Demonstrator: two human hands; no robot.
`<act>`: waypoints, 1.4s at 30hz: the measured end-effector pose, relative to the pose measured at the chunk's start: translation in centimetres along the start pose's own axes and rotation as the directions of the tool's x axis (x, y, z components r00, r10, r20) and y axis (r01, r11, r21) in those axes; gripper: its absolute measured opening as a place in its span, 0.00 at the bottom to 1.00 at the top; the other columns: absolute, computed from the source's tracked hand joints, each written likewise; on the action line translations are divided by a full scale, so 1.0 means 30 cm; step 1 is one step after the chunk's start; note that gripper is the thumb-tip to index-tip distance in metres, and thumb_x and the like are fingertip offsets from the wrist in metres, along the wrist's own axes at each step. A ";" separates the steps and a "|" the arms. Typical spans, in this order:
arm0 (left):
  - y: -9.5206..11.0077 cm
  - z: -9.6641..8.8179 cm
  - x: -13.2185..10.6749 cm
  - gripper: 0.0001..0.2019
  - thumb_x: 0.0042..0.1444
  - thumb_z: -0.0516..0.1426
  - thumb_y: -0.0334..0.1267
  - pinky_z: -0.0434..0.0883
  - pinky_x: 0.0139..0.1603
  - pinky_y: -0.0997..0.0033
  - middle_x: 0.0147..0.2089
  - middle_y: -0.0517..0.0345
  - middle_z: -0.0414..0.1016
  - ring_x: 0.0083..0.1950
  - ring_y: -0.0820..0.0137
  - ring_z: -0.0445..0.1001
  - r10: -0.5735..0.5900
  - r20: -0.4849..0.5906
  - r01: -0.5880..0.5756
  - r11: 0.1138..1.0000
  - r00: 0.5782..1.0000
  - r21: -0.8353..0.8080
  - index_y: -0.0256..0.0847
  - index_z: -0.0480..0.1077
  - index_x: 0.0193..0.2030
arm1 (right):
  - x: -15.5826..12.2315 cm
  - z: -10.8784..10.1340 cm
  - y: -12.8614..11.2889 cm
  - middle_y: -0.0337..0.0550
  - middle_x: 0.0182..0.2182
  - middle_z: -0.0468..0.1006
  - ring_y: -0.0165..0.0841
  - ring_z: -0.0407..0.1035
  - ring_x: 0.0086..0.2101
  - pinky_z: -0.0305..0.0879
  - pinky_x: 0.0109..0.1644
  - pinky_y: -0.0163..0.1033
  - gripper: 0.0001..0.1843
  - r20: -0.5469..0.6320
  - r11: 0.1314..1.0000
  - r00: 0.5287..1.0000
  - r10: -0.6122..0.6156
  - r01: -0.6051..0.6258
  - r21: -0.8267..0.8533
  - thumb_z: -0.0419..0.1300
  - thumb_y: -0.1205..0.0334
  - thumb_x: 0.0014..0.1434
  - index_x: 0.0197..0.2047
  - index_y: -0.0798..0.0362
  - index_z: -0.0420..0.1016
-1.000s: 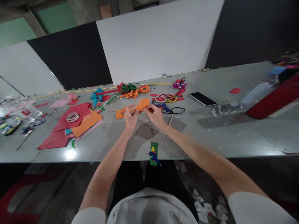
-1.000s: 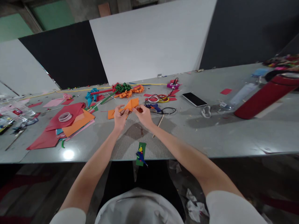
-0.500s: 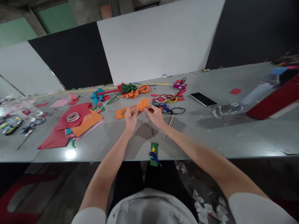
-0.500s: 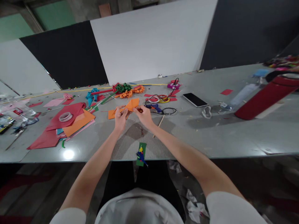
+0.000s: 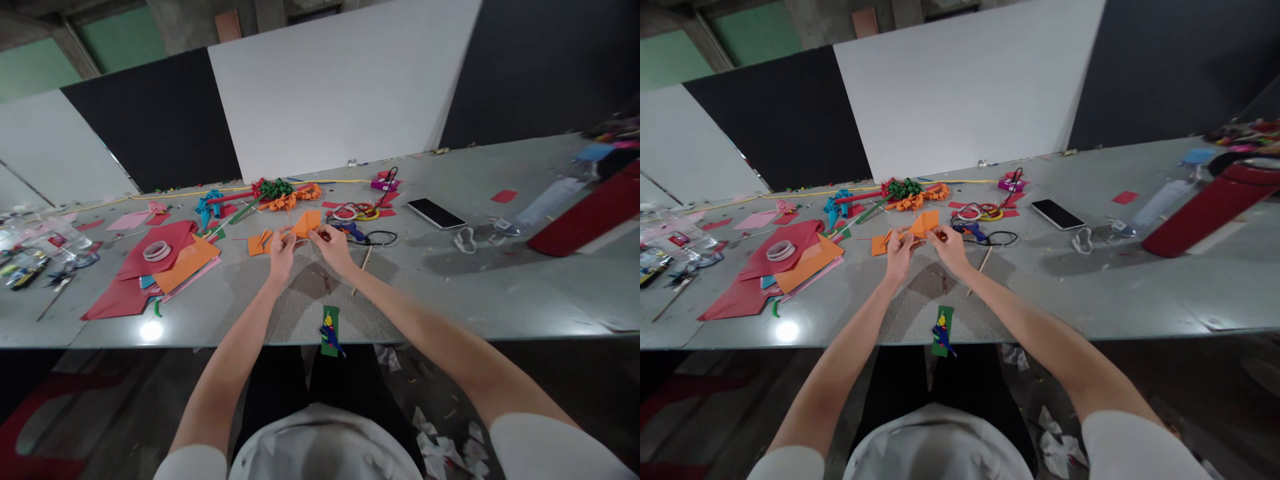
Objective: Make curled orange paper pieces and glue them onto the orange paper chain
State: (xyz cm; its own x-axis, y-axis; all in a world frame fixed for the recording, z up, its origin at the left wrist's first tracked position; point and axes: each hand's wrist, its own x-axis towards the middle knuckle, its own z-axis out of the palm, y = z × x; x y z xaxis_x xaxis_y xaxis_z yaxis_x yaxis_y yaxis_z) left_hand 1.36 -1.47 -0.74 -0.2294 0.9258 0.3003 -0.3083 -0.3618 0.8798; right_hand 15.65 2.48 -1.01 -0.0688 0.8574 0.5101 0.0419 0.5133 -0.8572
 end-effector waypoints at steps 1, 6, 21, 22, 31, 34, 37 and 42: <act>-0.001 0.000 0.001 0.16 0.60 0.64 0.46 0.77 0.57 0.60 0.32 0.62 0.76 0.42 0.68 0.81 0.003 -0.003 -0.003 1.000 1.000 0.001 0.43 0.67 0.49 | 0.000 0.000 0.001 0.41 0.28 0.76 0.35 0.67 0.30 0.62 0.36 0.39 0.24 0.003 1.000 1.000 0.007 -0.007 0.000 0.64 0.37 0.57 0.32 0.52 0.74; -0.015 -0.003 0.009 0.18 0.57 0.67 0.48 0.77 0.54 0.59 0.31 0.62 0.77 0.40 0.68 0.81 0.012 -0.007 -0.012 1.000 1.000 -0.024 0.42 0.69 0.47 | -0.001 0.002 0.006 0.41 0.27 0.75 0.34 0.67 0.29 0.61 0.34 0.39 0.25 -0.008 1.000 1.000 0.003 -0.003 0.011 0.64 0.36 0.57 0.32 0.52 0.74; -0.023 -0.053 0.042 0.12 0.59 0.63 0.45 0.75 0.43 0.69 0.32 0.57 0.75 0.35 0.71 0.77 0.150 -0.162 -0.097 0.950 0.975 0.296 0.39 0.69 0.34 | 0.006 -0.002 0.031 0.53 0.50 0.73 0.43 0.69 0.48 0.68 0.52 0.51 0.28 -0.128 0.965 0.976 -0.174 0.143 -0.219 0.61 0.37 0.60 0.53 0.49 0.68; -0.022 -0.059 0.045 0.11 0.60 0.62 0.45 0.74 0.42 0.69 0.32 0.57 0.75 0.35 0.71 0.76 0.171 -0.149 -0.111 0.931 0.974 0.347 0.40 0.70 0.34 | 0.010 -0.009 0.026 0.53 0.50 0.72 0.43 0.68 0.49 0.67 0.55 0.52 0.26 -0.148 0.957 0.968 -0.204 0.165 -0.240 0.60 0.38 0.62 0.53 0.48 0.68; -0.016 -0.040 0.032 0.10 0.60 0.62 0.41 0.70 0.41 0.69 0.34 0.55 0.78 0.37 0.67 0.77 0.170 0.082 -0.188 0.830 0.982 0.525 0.42 0.73 0.47 | 0.007 -0.037 -0.029 0.49 0.40 0.80 0.45 0.69 0.45 0.63 0.56 0.53 0.19 -0.014 0.906 0.960 -0.278 0.257 -0.336 0.53 0.43 0.69 0.43 0.48 0.77; -0.014 -0.034 0.026 0.10 0.59 0.63 0.42 0.70 0.40 0.70 0.33 0.56 0.78 0.36 0.68 0.77 0.169 0.174 -0.235 0.826 0.970 0.513 0.42 0.71 0.44 | 0.007 -0.027 -0.022 0.48 0.36 0.81 0.45 0.68 0.43 0.63 0.52 0.52 0.21 0.071 0.885 0.954 -0.292 0.298 -0.358 0.55 0.43 0.68 0.35 0.48 0.79; -0.010 -0.032 0.024 0.09 0.60 0.62 0.42 0.70 0.41 0.70 0.35 0.55 0.77 0.37 0.68 0.77 0.200 0.203 -0.278 0.816 0.958 0.507 0.42 0.69 0.41 | 0.012 -0.022 -0.015 0.48 0.34 0.80 0.44 0.69 0.41 0.62 0.51 0.52 0.22 0.107 0.892 0.954 -0.280 0.299 -0.338 0.55 0.42 0.68 0.32 0.48 0.80; 0.010 -0.029 0.019 0.07 0.61 0.61 0.42 0.70 0.41 0.71 0.34 0.56 0.77 0.36 0.70 0.76 0.218 0.188 -0.286 0.793 0.958 0.538 0.41 0.73 0.41 | 0.018 -0.027 -0.012 0.47 0.34 0.80 0.41 0.70 0.38 0.63 0.51 0.49 0.22 0.142 0.925 0.958 -0.248 0.278 -0.259 0.57 0.42 0.66 0.33 0.50 0.81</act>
State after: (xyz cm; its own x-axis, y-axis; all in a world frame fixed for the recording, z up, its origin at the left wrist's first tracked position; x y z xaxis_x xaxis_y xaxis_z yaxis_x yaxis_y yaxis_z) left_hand 0.33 -1.15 -0.64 -0.1135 0.8282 0.5488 0.3174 -0.4932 0.8099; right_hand 16.40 2.80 -0.37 -0.2174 0.6888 0.6916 0.2782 0.7229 -0.6325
